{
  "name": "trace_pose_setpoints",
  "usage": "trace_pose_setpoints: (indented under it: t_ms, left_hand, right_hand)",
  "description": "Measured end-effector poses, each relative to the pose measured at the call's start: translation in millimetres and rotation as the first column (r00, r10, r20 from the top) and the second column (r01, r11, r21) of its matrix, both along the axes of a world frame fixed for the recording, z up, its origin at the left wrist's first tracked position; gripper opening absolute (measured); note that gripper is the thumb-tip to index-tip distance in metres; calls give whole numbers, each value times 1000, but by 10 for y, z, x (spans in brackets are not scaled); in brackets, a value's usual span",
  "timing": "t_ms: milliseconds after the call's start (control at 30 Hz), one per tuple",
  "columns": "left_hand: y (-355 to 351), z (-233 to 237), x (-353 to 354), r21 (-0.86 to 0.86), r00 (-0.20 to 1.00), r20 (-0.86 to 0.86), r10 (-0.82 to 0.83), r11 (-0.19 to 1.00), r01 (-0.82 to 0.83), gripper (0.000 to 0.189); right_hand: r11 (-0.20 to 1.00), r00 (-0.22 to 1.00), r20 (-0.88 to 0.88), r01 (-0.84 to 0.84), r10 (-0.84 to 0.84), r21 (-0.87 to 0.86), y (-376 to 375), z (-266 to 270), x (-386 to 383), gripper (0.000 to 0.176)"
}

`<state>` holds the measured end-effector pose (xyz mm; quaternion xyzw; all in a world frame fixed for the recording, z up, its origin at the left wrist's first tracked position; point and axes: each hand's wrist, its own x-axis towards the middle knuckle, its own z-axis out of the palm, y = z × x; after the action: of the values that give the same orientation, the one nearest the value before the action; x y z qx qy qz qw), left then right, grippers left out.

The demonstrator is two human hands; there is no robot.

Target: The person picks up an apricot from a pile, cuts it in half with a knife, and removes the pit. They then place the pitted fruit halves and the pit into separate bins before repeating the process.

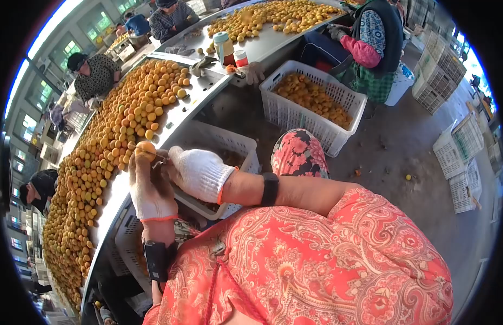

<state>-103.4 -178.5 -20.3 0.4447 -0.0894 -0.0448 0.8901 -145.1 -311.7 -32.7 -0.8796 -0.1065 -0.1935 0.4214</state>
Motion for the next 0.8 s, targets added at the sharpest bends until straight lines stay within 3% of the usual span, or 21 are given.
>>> trace_pose_setpoints:
  t_ms: [100,167,333,400,433,500,533,600,700,767,800]
  left_hand:
    - [12,-47,-1,40,994,108,-1,999,-3,26]
    - [-5,-116,23,-30,997,-74,-39,999,37,42]
    - [-34,-81,25,10,971,-234,43,999,-42,45]
    - [31,-108,39,244,997,27,69,967,-74,47]
    - [37,-142,58,245,997,28,71,967,-76,47]
    - [55,-204,105,243,973,222,69,962,-123,45]
    - [60,-197,93,245,973,221,73,961,-128,45]
    - [18,-147,59,160,997,57,-60,986,50,47]
    - [-26,-174,55,133,1000,-9,11,991,-10,46]
    - [-23,-91,43,226,1000,-9,17,974,-14,44]
    - [-3,-149,89,285,996,72,54,956,-73,43]
  right_hand:
    - [1000,1000,0,-29,29,-9,1,0,4,32]
    - [999,997,-74,8,-11,-38,7,-3,3,30]
    - [999,999,-51,-17,18,27,-6,-15,12,27]
    - [996,999,-26,-34,37,86,-11,-10,-8,26]
    - [998,999,-28,-42,44,52,-11,-22,-5,25]
    - [998,998,-26,-55,56,19,0,-22,11,24]
    - [999,998,-49,-40,41,30,12,-12,3,23]
    - [999,997,-65,-26,29,40,22,22,4,22]
    - [994,1000,-5,-20,20,104,8,39,-31,22]
    - [993,999,-29,-33,36,112,-12,15,-34,23]
    - [993,999,-26,-32,35,111,-8,-13,-23,23]
